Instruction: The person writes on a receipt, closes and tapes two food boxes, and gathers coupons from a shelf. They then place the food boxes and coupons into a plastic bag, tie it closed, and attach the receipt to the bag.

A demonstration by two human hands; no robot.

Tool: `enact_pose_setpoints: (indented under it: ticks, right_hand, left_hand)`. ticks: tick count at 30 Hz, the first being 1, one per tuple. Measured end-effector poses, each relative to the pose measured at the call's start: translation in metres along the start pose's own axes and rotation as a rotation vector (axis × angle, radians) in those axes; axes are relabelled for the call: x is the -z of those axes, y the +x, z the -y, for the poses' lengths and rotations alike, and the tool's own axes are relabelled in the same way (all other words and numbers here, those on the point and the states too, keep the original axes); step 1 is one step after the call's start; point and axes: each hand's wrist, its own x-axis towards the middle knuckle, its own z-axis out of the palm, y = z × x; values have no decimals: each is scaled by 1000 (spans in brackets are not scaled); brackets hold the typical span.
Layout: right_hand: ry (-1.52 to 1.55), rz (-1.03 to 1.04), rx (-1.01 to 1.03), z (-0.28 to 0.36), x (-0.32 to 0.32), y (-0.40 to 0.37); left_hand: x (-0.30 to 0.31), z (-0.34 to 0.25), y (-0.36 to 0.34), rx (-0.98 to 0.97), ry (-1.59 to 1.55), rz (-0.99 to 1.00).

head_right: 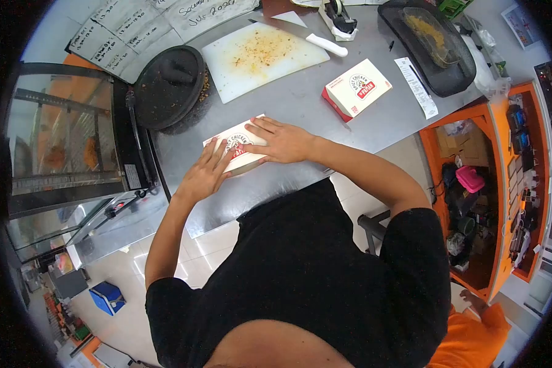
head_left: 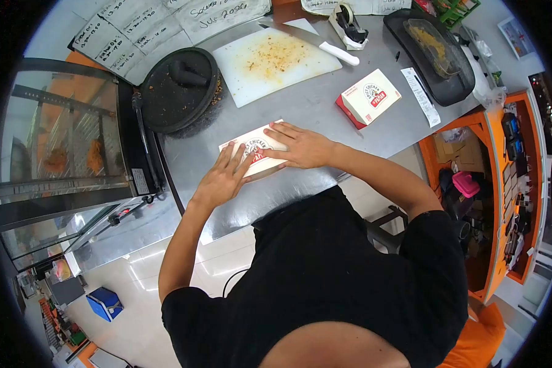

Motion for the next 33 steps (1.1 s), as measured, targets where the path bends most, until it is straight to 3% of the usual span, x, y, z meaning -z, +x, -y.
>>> enact_pose_setpoints:
  ticks: [5,9,13,16,18,19,21,22,23,25,26,27,29,30,31,33]
  right_hand:
    - [83,-32,20,1,1,-4]
    - [183,-100,24,2,5,-8]
    - [132,-128,22,-2,-19,-10]
    - [225,-237,-79,7,-32,-19]
    - [390,-412,-332,19,-43,-24]
    - [378,-414,-334,21,-46,-25]
    - [565,-479,-556,25,-53,-35]
    - [510,-593,-573,28,-55,-35]
    - [487,-592,-582,25,-53,-43]
    - [561,-306,-812,25,-35,-54]
    - [556,-389,-761,19,-21,-58]
    - [549,-394,-756,6,-11,-64]
    - [509,-631,-712,-35,12,-80]
    - [539,-646,-880,-59,42,-83]
    - [568,-658,-1048,-93,71,-86]
    - [265,-940,-973,-199,79,-102]
  left_hand:
    - [-13,-6,-6,-9,-24,-8]
    - [-22,-22,-8,129,-175,-25]
    - [-40,-23,-8,165,-175,-144]
    - [-47,-27,-6,186,-169,-215]
    - [-48,-34,0,200,-145,-252]
    - [-51,-40,5,234,-172,-298]
    - [-59,-55,16,239,-223,-350]
    - [-62,-58,18,283,-203,-371]
    - [-64,-61,21,329,-179,-394]
    - [-64,-70,26,345,-190,-402]
    - [-63,-74,30,368,-186,-401]
    - [-63,-77,33,394,-180,-399]
    - [-65,-86,44,407,-154,-409]
    - [-69,-90,51,418,-153,-414]
    - [-70,-95,60,430,-151,-420]
    - [-71,-110,80,459,-147,-433]
